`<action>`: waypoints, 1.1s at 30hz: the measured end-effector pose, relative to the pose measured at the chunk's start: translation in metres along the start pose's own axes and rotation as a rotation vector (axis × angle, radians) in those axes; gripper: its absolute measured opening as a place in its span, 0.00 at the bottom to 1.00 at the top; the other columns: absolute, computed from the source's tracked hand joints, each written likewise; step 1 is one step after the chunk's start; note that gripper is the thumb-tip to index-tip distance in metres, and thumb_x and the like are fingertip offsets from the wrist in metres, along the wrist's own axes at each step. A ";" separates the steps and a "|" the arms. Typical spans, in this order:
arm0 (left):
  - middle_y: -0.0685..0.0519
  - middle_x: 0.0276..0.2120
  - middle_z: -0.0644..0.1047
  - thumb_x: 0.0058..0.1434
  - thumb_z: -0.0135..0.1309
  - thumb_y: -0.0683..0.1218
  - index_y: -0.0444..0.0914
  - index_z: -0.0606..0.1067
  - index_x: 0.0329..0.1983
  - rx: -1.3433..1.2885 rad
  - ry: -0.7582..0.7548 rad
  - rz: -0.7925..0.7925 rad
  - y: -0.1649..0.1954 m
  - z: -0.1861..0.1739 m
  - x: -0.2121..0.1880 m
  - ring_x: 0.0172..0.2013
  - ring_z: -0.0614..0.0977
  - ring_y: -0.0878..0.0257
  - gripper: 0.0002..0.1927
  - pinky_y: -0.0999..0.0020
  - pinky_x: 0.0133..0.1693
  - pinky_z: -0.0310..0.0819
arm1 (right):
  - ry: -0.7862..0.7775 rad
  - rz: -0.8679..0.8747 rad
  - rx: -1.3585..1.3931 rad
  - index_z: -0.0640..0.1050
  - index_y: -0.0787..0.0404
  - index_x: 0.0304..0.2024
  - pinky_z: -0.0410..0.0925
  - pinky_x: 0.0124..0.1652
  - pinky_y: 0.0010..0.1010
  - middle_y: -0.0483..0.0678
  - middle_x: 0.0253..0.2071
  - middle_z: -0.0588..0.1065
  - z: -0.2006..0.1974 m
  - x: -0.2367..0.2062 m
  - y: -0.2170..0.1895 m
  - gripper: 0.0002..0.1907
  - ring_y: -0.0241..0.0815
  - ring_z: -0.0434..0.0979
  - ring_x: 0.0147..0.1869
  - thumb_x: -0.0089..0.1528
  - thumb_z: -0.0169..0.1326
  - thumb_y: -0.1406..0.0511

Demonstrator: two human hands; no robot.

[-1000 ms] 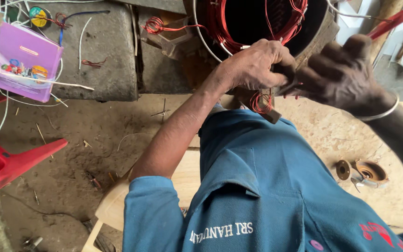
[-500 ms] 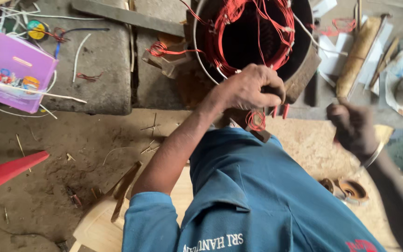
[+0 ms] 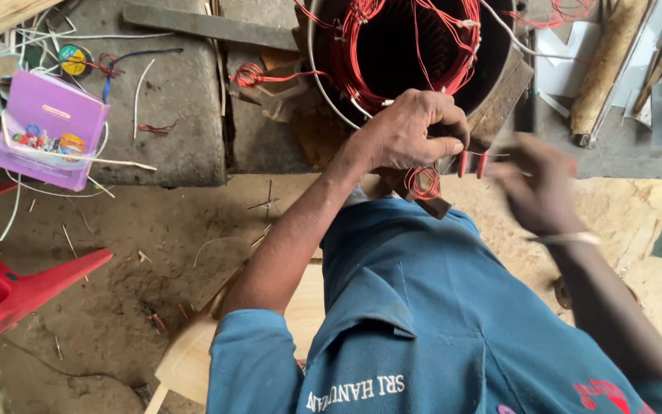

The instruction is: The person winds red enameled copper wire around the slots of a motor stator held in a bucket-like holder on the workbench, pressing and seating the coils by hand. They use pliers and scissors to trim and adjust wire ends and continue threading wire turns around the stator.

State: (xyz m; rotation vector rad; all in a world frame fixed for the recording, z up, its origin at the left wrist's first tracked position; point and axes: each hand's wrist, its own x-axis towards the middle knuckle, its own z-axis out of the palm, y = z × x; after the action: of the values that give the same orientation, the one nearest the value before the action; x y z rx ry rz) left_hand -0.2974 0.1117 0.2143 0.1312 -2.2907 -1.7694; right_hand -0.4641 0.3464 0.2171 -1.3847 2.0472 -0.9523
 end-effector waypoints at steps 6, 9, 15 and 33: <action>0.53 0.33 0.84 0.51 0.61 0.46 0.39 0.84 0.37 -0.040 -0.101 -0.136 -0.002 -0.002 0.004 0.37 0.87 0.63 0.11 0.67 0.43 0.81 | -0.035 -0.818 -0.593 0.74 0.59 0.33 0.59 0.46 0.52 0.47 0.28 0.66 -0.047 0.056 -0.060 0.16 0.46 0.69 0.35 0.53 0.58 0.54; 0.54 0.32 0.85 0.51 0.61 0.46 0.38 0.83 0.36 -0.084 -0.102 -0.214 0.000 -0.002 0.005 0.36 0.87 0.65 0.11 0.68 0.42 0.82 | -0.222 -0.890 -1.174 0.75 0.45 0.31 0.59 0.43 0.43 0.41 0.26 0.65 -0.050 0.077 -0.059 0.21 0.40 0.66 0.33 0.55 0.53 0.39; 0.53 0.32 0.85 0.50 0.61 0.45 0.38 0.84 0.35 -0.090 -0.119 -0.141 0.004 -0.005 0.006 0.35 0.86 0.65 0.11 0.69 0.41 0.82 | -0.196 -1.002 -1.105 0.77 0.48 0.41 0.59 0.44 0.42 0.40 0.27 0.67 -0.062 0.063 -0.024 0.15 0.39 0.67 0.32 0.58 0.61 0.50; 0.53 0.27 0.83 0.49 0.59 0.48 0.37 0.84 0.33 -0.057 -0.030 -0.205 0.010 -0.005 0.006 0.31 0.84 0.66 0.12 0.69 0.34 0.77 | 0.466 -0.619 -0.531 0.84 0.57 0.52 0.61 0.46 0.40 0.43 0.32 0.71 0.033 0.009 0.009 0.12 0.42 0.70 0.34 0.68 0.70 0.63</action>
State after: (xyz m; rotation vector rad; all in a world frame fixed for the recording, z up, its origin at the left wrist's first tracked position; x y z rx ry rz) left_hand -0.3009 0.1088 0.2261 0.3429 -2.3173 -1.9445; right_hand -0.4494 0.3310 0.1888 -2.3585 2.3629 -1.0922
